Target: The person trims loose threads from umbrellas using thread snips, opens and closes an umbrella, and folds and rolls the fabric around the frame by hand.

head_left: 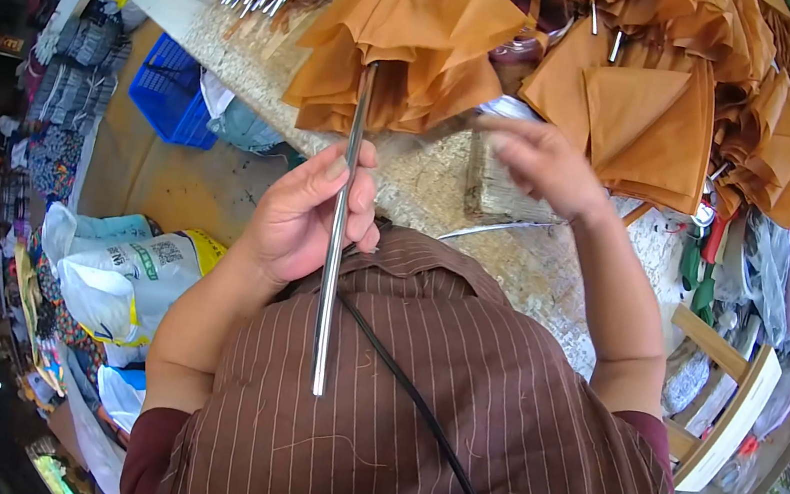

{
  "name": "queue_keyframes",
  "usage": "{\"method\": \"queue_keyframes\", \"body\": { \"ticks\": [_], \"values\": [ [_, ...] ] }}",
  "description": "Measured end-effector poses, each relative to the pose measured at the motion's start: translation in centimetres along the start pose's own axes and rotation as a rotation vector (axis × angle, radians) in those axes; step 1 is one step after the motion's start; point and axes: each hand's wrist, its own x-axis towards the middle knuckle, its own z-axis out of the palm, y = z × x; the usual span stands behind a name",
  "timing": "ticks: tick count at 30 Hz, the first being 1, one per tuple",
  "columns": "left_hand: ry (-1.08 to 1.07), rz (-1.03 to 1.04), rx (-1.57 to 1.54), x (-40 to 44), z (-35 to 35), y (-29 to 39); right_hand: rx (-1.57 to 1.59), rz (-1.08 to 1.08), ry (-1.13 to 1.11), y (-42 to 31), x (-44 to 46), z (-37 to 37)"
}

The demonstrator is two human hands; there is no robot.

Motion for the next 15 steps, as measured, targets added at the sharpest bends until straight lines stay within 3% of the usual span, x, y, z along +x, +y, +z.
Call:
{"method": "queue_keyframes", "body": {
  "ticks": [4, 7, 10, 11, 15],
  "values": [
    [-0.023, 0.007, -0.007, -1.5, 0.4, 0.2, -0.16, -0.184, -0.034, 0.8, 1.6, 4.8],
    [-0.062, 0.011, 0.013, -2.5, 0.1, 0.3, -0.21, -0.299, 0.097, 1.0, 2.5, 6.5],
    [-0.055, 0.033, 0.004, -3.4, 0.2, 0.4, -0.174, -0.297, 0.129, -0.1, 2.9, 7.5],
    [-0.025, 0.052, -0.005, -3.7, 0.4, 0.4, -0.156, -0.187, 0.094, -1.1, 2.6, 7.6],
    [-0.005, 0.075, -0.022, -4.8, 0.3, 0.7, -0.288, -0.285, 0.031, -1.7, 2.7, 8.2]
  ]
}}
